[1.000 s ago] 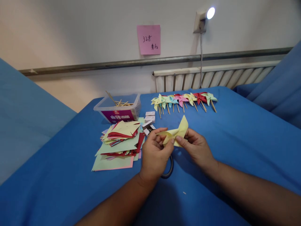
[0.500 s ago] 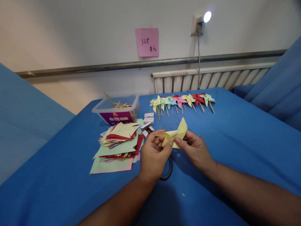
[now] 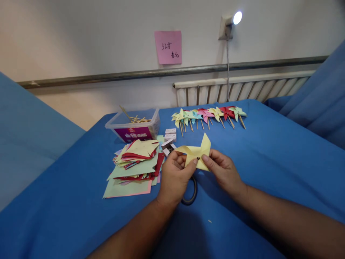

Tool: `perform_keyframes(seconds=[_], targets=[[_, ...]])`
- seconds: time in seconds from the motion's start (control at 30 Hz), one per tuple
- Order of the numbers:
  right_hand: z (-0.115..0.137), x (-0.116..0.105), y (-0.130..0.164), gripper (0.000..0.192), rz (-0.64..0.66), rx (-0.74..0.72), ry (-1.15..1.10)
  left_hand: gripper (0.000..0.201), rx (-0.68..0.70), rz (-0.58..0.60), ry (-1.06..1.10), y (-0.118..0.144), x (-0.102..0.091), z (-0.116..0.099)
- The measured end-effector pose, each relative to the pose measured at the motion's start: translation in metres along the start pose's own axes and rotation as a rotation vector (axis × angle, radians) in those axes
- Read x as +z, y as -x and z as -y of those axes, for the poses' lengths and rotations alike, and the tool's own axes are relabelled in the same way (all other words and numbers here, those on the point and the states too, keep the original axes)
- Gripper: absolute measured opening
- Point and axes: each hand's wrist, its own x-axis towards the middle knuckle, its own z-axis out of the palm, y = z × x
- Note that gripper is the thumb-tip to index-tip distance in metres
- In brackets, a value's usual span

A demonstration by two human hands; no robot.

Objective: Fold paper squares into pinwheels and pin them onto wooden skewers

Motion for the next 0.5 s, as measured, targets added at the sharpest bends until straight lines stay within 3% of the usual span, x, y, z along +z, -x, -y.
perform_keyframes(seconds=[0.17,0.5], targets=[[-0.0021,-0.001,0.0001,0.025,0.022,0.047,-0.089,0.036,-0.019,0.004,-0.008,-0.0003,-0.0006,-0.0007],[-0.0022,0.0044,-0.0046,0.026,-0.056,0.052,-0.07,0.037,-0.017,-0.001,-0.03,-0.0026,-0.0023,-0.0004]])
